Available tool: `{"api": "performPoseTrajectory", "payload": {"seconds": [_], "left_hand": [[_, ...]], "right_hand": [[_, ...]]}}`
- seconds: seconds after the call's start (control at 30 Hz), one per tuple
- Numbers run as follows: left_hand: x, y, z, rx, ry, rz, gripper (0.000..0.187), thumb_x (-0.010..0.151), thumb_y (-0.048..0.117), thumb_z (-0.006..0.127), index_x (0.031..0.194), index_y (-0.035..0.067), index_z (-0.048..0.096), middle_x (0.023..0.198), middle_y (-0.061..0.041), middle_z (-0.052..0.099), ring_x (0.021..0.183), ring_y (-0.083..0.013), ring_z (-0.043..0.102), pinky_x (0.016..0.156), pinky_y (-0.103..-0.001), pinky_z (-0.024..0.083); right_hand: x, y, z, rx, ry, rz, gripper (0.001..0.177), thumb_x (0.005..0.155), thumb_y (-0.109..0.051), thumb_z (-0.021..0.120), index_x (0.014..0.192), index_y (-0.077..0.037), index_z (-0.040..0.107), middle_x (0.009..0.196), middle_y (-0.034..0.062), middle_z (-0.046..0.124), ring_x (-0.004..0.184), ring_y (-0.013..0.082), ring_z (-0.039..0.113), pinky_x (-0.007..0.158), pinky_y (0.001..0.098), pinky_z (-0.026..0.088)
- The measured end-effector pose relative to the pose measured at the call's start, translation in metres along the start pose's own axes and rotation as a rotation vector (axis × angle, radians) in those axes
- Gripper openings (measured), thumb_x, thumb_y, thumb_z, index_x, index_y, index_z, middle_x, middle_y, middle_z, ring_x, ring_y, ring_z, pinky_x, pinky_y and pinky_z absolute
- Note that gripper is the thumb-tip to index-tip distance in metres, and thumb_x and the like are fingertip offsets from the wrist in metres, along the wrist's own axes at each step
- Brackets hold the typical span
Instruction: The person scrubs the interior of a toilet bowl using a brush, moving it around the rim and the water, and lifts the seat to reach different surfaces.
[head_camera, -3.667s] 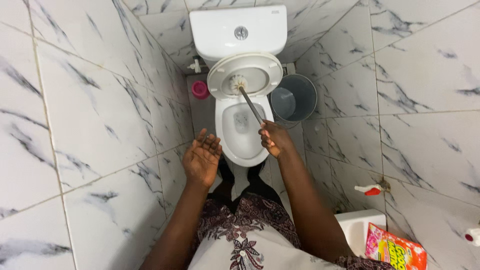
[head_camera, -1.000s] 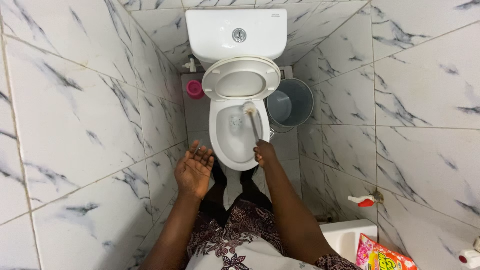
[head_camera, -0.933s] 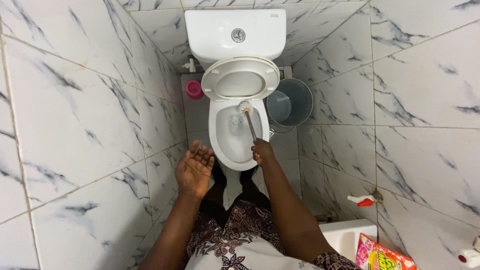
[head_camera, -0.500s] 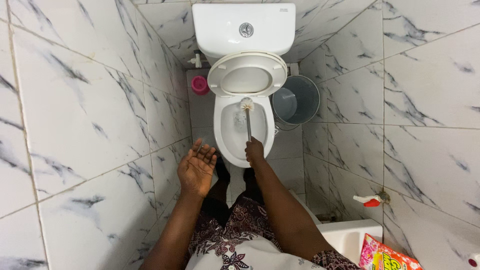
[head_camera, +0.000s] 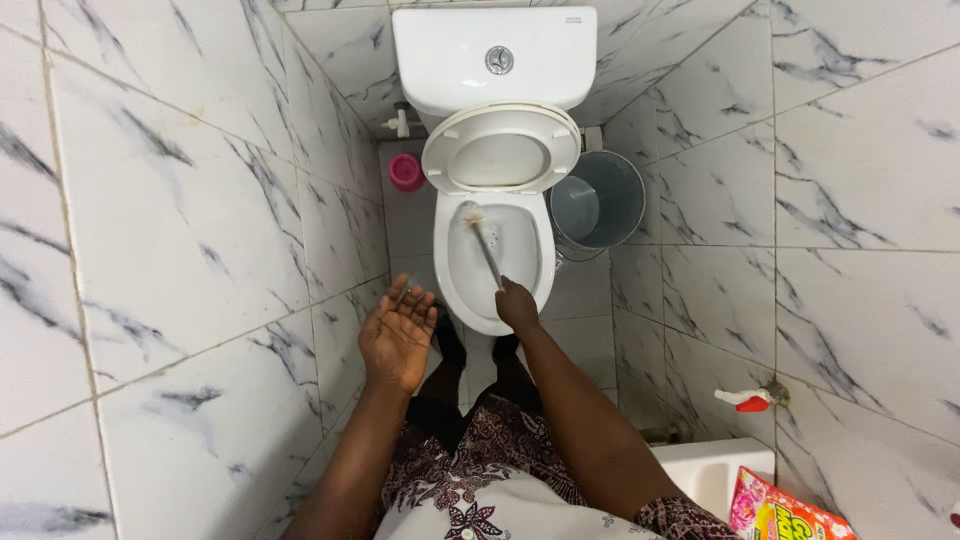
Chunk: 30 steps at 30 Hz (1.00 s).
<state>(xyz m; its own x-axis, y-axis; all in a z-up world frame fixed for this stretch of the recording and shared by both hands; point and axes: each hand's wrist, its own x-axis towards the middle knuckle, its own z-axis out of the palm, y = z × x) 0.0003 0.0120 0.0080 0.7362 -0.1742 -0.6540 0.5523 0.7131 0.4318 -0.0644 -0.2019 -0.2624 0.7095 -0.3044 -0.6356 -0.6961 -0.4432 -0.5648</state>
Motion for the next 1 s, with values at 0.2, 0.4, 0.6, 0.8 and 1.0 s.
{"api": "performPoseTrajectory", "payload": {"seconds": [0.2, 0.4, 0.6, 0.8, 1.0], "left_hand": [[0.002, -0.004, -0.002, -0.019, -0.022, -0.003, 0.041, 0.098, 0.032, 0.059, 0.129, 0.006, 0.064, 0.11, -0.008, 0.069, 0.108, -0.0242, 0.064, 0.099, -0.04, 0.05], [0.001, -0.007, -0.002, -0.036, -0.043, -0.005, 0.042, 0.097, 0.033, 0.059, 0.13, 0.007, 0.063, 0.11, -0.008, 0.068, 0.109, -0.0234, 0.064, 0.1, -0.04, 0.049], [0.002, -0.012, -0.003, -0.02, 0.019, 0.002, 0.042, 0.097, 0.032, 0.059, 0.129, 0.005, 0.063, 0.109, -0.009, 0.068, 0.108, -0.0242, 0.064, 0.099, -0.04, 0.05], [-0.001, -0.013, 0.001, -0.07, -0.026, -0.006, 0.042, 0.097, 0.032, 0.057, 0.129, 0.007, 0.063, 0.11, -0.008, 0.068, 0.107, -0.0241, 0.064, 0.098, -0.039, 0.05], [-0.006, -0.014, 0.003, -0.064, -0.013, 0.016, 0.041, 0.097, 0.031, 0.057, 0.129, 0.005, 0.064, 0.109, -0.009, 0.069, 0.107, -0.0252, 0.064, 0.098, -0.04, 0.05]], "right_hand": [[0.007, 0.001, 0.0, -0.168, -0.057, -0.11, 0.051, 0.097, -0.019, 0.053, 0.146, -0.007, 0.055, 0.127, 0.0236, 0.067, 0.111, 0.0364, 0.066, 0.099, 0.0447, 0.051], [0.005, -0.005, -0.019, -0.268, -0.112, -0.026, 0.049, 0.102, -0.021, 0.048, 0.15, -0.014, 0.054, 0.127, 0.0215, 0.068, 0.112, 0.0354, 0.067, 0.1, 0.0445, 0.052], [-0.047, -0.038, -0.05, -0.504, -0.398, 0.126, 0.061, 0.102, -0.013, 0.042, 0.161, -0.024, 0.036, 0.121, 0.0178, 0.071, 0.105, 0.0295, 0.074, 0.09, 0.0433, 0.061], [-0.061, -0.017, -0.044, -0.722, -0.385, -0.19, 0.066, 0.091, -0.012, 0.057, 0.155, -0.017, 0.043, 0.117, 0.0156, 0.071, 0.103, 0.029, 0.069, 0.081, 0.0433, 0.06], [-0.048, -0.077, -0.059, -0.7, -0.388, 0.015, 0.062, 0.104, -0.01, 0.044, 0.164, -0.021, 0.031, 0.111, 0.0159, 0.074, 0.095, 0.0297, 0.073, 0.078, 0.0442, 0.061]]}}
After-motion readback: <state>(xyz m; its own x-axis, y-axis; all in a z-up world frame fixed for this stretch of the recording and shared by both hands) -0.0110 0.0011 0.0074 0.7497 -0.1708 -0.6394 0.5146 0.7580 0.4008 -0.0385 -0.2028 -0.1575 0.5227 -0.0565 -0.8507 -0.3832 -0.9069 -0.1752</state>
